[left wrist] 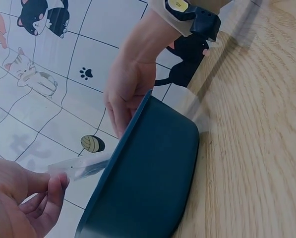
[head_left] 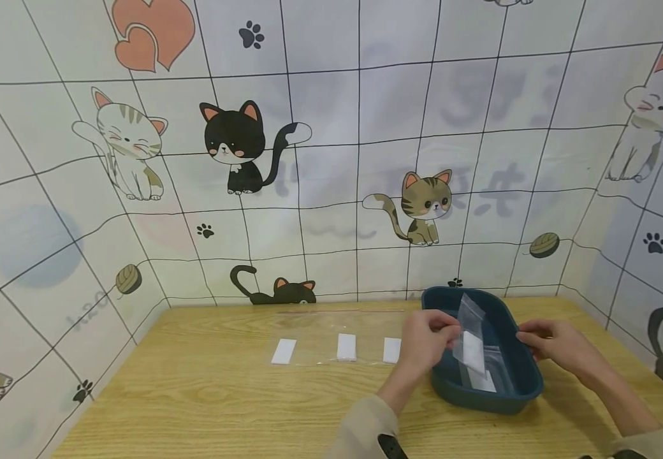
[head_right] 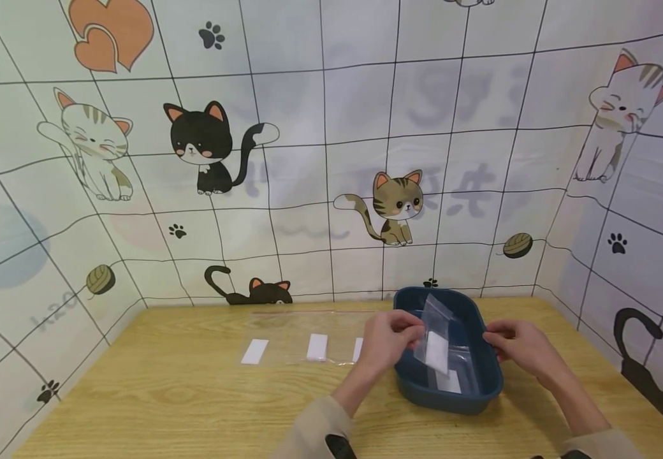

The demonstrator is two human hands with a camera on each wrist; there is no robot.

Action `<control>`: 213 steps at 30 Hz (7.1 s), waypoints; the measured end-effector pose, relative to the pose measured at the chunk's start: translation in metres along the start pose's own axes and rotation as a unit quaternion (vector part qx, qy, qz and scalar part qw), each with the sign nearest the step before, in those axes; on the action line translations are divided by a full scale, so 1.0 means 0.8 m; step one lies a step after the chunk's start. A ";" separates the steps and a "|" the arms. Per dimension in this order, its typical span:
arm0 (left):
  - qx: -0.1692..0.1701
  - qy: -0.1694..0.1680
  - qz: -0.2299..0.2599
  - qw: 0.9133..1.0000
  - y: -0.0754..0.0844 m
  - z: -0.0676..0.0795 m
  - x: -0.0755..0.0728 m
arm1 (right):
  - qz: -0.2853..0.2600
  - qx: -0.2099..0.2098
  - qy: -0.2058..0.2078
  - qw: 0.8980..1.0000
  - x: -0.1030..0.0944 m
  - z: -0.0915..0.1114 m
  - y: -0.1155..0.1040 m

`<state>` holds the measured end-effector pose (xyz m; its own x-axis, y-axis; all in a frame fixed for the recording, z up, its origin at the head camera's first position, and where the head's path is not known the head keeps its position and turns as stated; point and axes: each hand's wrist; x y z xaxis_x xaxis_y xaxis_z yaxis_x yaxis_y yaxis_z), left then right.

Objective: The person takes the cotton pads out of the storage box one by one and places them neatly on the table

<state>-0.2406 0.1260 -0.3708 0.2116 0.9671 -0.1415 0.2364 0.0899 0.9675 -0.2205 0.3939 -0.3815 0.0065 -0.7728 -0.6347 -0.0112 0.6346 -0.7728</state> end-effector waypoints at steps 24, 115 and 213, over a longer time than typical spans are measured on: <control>0.054 0.003 -0.015 0.998 -0.014 -0.005 -0.068 | 0.006 0.005 0.003 1.000 0.001 0.000 -0.002; -0.007 0.170 0.061 0.984 -0.037 -0.017 -0.297 | -0.017 -0.005 0.001 1.000 0.001 0.001 0.002; -0.192 0.168 -0.227 0.940 -0.104 0.028 -0.428 | 0.003 -0.003 0.007 1.000 0.003 0.001 -0.001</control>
<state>-0.3113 -0.2181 -0.4078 -0.1557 0.8230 -0.5463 -0.1428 0.5285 0.8368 -0.2196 0.3914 -0.3823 -0.0071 -0.7695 -0.6386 -0.0175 0.6387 -0.7693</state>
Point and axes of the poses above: each hand's wrist, its own z-axis away from the middle knuckle, its own x-axis out of the palm, y = z × x, and after that the axes turned 2 degrees about -z, right-handed
